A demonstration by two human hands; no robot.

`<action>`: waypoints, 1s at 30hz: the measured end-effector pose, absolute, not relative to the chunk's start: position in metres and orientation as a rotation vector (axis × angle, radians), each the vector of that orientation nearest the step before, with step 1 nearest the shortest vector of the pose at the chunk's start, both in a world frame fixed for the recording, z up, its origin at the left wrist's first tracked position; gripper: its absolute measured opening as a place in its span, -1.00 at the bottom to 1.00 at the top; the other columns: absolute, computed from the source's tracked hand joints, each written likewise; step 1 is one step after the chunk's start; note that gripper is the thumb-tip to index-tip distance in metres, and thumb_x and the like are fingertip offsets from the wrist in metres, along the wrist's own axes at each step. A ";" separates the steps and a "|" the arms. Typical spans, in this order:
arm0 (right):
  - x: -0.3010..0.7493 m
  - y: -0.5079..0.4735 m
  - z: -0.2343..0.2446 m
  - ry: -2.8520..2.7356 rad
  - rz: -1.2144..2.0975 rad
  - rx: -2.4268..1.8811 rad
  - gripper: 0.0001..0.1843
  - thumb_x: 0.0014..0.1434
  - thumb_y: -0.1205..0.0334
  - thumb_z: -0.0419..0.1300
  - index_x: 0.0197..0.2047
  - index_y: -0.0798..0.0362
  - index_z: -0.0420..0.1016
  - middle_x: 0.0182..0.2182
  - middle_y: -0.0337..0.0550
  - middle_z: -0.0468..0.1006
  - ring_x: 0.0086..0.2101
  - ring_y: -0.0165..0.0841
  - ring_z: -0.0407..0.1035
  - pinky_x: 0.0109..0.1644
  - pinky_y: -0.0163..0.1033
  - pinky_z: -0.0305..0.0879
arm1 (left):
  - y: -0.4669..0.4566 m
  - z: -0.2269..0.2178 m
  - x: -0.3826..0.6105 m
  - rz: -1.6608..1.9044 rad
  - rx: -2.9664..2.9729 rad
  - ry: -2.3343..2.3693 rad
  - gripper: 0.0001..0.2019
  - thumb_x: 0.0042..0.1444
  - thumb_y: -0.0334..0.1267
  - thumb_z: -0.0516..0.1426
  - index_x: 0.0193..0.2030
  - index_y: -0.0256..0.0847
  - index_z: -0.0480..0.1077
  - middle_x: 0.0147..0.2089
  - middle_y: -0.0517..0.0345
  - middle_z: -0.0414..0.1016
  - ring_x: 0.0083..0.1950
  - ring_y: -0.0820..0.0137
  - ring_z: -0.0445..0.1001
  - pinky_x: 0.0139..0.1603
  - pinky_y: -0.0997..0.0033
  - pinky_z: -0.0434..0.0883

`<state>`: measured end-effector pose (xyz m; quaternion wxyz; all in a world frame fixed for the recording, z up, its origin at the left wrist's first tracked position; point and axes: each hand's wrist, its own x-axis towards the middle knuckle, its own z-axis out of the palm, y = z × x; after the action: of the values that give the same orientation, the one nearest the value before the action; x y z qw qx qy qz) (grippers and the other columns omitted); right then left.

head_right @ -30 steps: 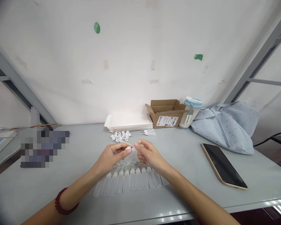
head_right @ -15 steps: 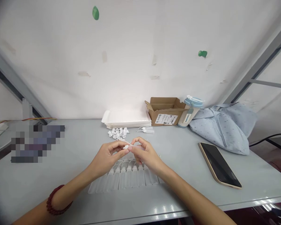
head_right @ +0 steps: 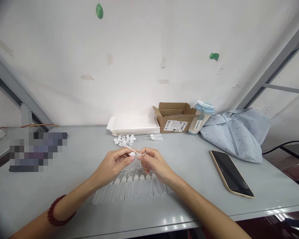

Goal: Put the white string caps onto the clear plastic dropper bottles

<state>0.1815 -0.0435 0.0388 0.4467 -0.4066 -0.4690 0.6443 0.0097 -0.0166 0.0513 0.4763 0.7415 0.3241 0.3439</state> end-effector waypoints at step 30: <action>0.181 -0.045 0.033 -1.405 1.236 -1.322 -0.51 0.11 -0.28 -0.01 -0.33 0.03 0.28 -0.66 -0.41 0.05 -0.65 -0.54 -0.10 -0.62 -0.41 -0.14 | -0.022 0.045 0.011 0.672 2.064 0.740 -0.69 0.17 -0.29 0.00 -0.60 -0.23 0.29 -0.55 0.21 0.21 -0.46 0.45 0.21 -0.45 0.48 0.18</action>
<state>0.1813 -0.0448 0.0331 0.4124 -0.5254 -0.5588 0.4915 0.0114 -0.0218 0.0453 0.4113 0.8204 0.2939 0.2672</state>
